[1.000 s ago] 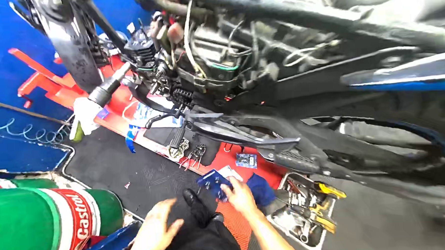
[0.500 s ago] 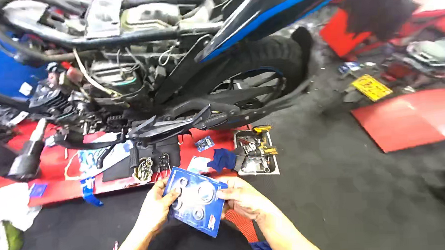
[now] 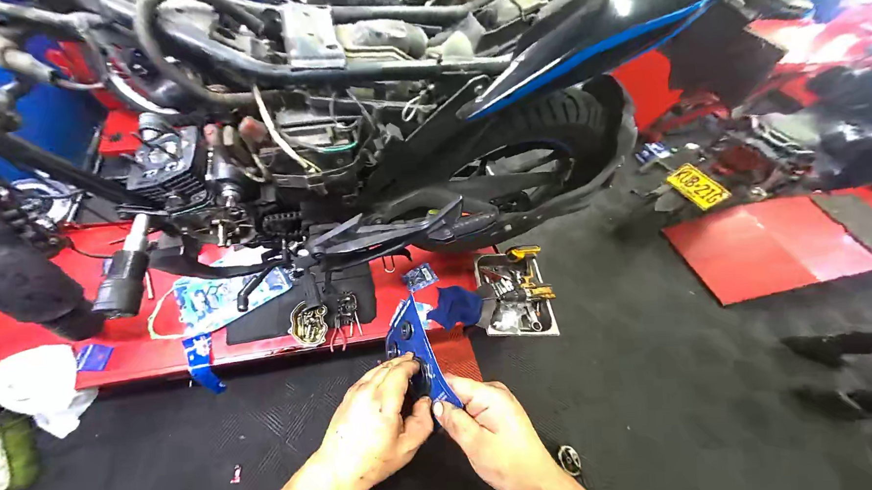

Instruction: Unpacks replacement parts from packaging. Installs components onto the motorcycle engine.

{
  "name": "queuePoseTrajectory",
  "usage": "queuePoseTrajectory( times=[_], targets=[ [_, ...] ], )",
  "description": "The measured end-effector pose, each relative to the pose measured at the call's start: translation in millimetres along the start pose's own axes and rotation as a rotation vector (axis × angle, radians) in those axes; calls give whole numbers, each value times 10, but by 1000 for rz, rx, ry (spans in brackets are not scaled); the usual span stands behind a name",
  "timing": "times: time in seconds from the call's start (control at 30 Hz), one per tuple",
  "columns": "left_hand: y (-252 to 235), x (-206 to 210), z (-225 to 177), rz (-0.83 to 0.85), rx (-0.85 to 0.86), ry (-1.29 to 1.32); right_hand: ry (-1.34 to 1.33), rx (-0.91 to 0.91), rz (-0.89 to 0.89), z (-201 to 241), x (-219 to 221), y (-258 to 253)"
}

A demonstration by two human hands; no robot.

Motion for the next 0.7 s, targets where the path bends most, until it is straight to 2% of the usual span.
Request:
queuePoseTrajectory(
  times=[0.17,0.3,0.43,0.53,0.7],
  targets=[
    [207,-290,-12,46,-150,98,275,-174,99,190,324,43],
    [309,-358,-68,46,-193,155,385,-282,114,203,430,111],
    [348,-312,-87,202,-310,259,491,-324,163,219,524,188],
    [372,-219,-57,304,-325,308,566,-302,157,143,567,248],
    [492,-116,-6,338,-191,415,620,-143,-47,116,418,201]
  ],
)
Point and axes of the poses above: each hand's wrist, its own y-axis away from the middle knuckle, its own x-axis out of the palm, z = x × y, the point moved 4 cm from there along -y, towards the middle knuckle, and after that the axes turned 14 degrees about -y, right-handed, at the moved point
